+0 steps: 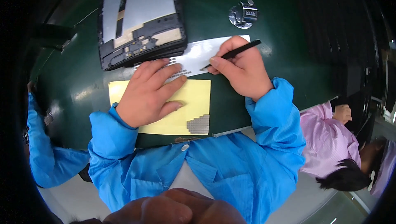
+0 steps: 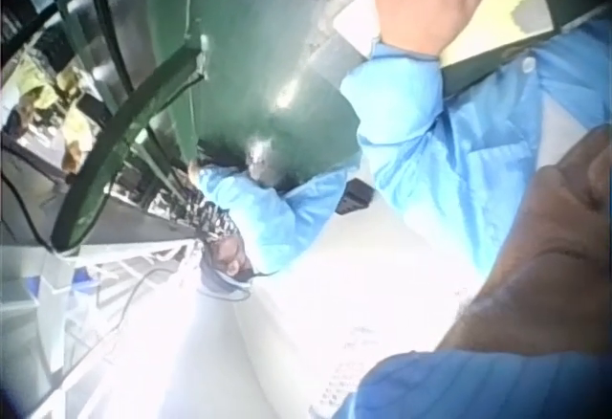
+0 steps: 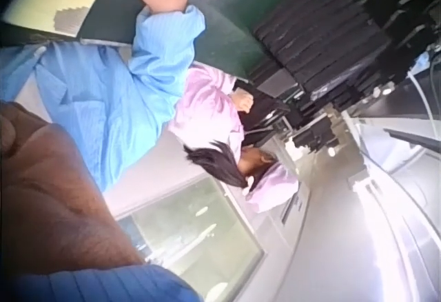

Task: Using tweezers to carefully apply small labels or components to the back of electronic screen assemblies on an assembly line.

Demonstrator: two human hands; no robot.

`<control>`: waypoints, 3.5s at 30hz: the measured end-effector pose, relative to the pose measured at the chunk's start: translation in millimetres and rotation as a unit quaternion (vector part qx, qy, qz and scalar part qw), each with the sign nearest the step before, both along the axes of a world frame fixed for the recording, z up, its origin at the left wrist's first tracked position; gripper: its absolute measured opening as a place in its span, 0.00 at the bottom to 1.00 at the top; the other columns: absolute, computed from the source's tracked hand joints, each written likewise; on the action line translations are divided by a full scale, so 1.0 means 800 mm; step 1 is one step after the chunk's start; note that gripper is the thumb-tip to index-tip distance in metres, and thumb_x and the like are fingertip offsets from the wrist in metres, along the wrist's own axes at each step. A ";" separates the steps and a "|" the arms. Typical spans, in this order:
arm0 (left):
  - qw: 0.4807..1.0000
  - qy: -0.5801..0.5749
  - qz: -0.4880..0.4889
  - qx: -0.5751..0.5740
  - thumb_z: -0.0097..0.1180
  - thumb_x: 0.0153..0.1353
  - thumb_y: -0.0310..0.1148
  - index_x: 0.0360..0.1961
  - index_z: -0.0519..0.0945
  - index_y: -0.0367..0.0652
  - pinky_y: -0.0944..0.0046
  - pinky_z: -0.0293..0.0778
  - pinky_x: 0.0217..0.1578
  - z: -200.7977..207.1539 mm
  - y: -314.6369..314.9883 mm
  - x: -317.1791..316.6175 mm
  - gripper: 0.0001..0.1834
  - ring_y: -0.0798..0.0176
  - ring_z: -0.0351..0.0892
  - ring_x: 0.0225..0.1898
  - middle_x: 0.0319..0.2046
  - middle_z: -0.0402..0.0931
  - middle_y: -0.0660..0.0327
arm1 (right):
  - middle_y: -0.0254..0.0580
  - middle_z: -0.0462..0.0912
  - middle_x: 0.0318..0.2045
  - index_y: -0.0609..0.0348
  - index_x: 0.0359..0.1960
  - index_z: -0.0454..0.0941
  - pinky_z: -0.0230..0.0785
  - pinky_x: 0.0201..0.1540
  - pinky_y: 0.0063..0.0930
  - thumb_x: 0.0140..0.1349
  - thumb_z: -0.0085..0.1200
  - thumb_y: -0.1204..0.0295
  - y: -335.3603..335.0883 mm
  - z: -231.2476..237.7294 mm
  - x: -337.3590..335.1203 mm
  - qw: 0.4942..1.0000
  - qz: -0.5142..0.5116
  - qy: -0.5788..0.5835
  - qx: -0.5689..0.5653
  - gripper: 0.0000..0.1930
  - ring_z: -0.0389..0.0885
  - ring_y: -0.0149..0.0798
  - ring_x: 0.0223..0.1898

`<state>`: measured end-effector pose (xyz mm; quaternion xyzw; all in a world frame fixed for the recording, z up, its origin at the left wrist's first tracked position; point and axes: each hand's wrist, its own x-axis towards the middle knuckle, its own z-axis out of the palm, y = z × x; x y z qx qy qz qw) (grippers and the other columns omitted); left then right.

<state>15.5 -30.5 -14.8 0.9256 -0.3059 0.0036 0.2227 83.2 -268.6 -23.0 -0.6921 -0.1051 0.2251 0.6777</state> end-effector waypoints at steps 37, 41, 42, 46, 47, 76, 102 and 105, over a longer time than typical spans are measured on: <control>0.928 -0.330 0.116 -0.129 0.63 0.35 0.19 0.28 0.76 0.39 0.53 0.71 0.40 0.004 0.054 -0.004 0.14 0.50 0.74 0.39 0.33 0.75 0.55 | 0.42 0.76 0.30 0.65 0.33 0.68 0.73 0.35 0.23 0.58 0.54 0.81 0.018 -0.010 -0.018 0.982 -0.065 -0.154 -0.088 0.06 0.78 0.30 0.32; 0.965 -0.203 -0.046 -0.158 0.63 0.39 0.22 0.28 0.76 0.38 0.55 0.73 0.36 0.000 0.059 -0.003 0.12 0.51 0.75 0.37 0.33 0.74 0.53 | 0.42 0.76 0.33 0.63 0.31 0.72 0.72 0.35 0.26 0.51 0.60 0.82 0.012 -0.005 -0.026 0.861 0.035 -0.457 -0.220 0.08 0.77 0.37 0.30; 0.974 -0.133 -0.038 -0.179 0.61 0.43 0.24 0.28 0.77 0.37 0.56 0.73 0.35 0.002 0.050 -0.006 0.09 0.51 0.75 0.34 0.33 0.74 0.53 | 0.44 0.76 0.33 0.63 0.32 0.73 0.72 0.36 0.29 0.49 0.61 0.83 0.013 0.000 -0.033 0.853 0.033 -0.469 -0.228 0.11 0.76 0.41 0.31; 0.982 0.058 -0.056 -0.172 0.63 0.43 0.25 0.31 0.78 0.36 0.58 0.73 0.35 -0.005 0.035 -0.010 0.12 0.50 0.75 0.34 0.33 0.74 0.53 | 0.45 0.76 0.32 0.65 0.33 0.73 0.70 0.35 0.26 0.48 0.60 0.85 0.012 0.013 -0.069 0.957 -0.033 -0.284 -0.045 0.11 0.77 0.38 0.32; 0.982 0.063 -0.057 -0.171 0.63 0.43 0.25 0.31 0.78 0.36 0.58 0.73 0.35 -0.006 0.033 -0.011 0.12 0.50 0.75 0.34 0.33 0.74 0.53 | 0.42 0.76 0.30 0.65 0.32 0.72 0.69 0.33 0.21 0.51 0.59 0.83 0.016 0.024 -0.073 0.990 0.006 -0.136 -0.028 0.09 0.76 0.32 0.31; 0.995 0.057 0.017 -0.077 0.65 0.40 0.29 0.39 0.82 0.45 0.59 0.69 0.45 -0.017 0.017 -0.041 0.19 0.54 0.71 0.43 0.43 0.73 0.56 | 0.39 0.75 0.26 0.64 0.29 0.71 0.68 0.31 0.22 0.55 0.57 0.78 0.041 0.002 -0.077 0.986 0.126 -0.019 -0.111 0.06 0.75 0.29 0.29; 0.699 0.084 0.332 -0.628 0.65 0.50 0.26 0.33 0.72 0.36 0.75 0.67 0.28 -0.020 0.065 -0.009 0.14 0.77 0.67 0.28 0.25 0.71 0.67 | 0.42 0.77 0.26 0.64 0.34 0.67 0.74 0.28 0.21 0.58 0.55 0.76 0.220 0.082 0.059 0.994 0.062 -0.089 0.010 0.09 0.81 0.32 0.27; 0.709 0.083 0.342 -0.611 0.65 0.49 0.26 0.36 0.73 0.36 0.75 0.67 0.29 -0.028 0.070 0.000 0.15 0.76 0.66 0.28 0.26 0.70 0.67 | 0.42 0.76 0.26 0.65 0.34 0.67 0.74 0.28 0.21 0.57 0.55 0.75 0.225 0.082 0.066 0.995 0.079 -0.064 -0.021 0.09 0.80 0.32 0.27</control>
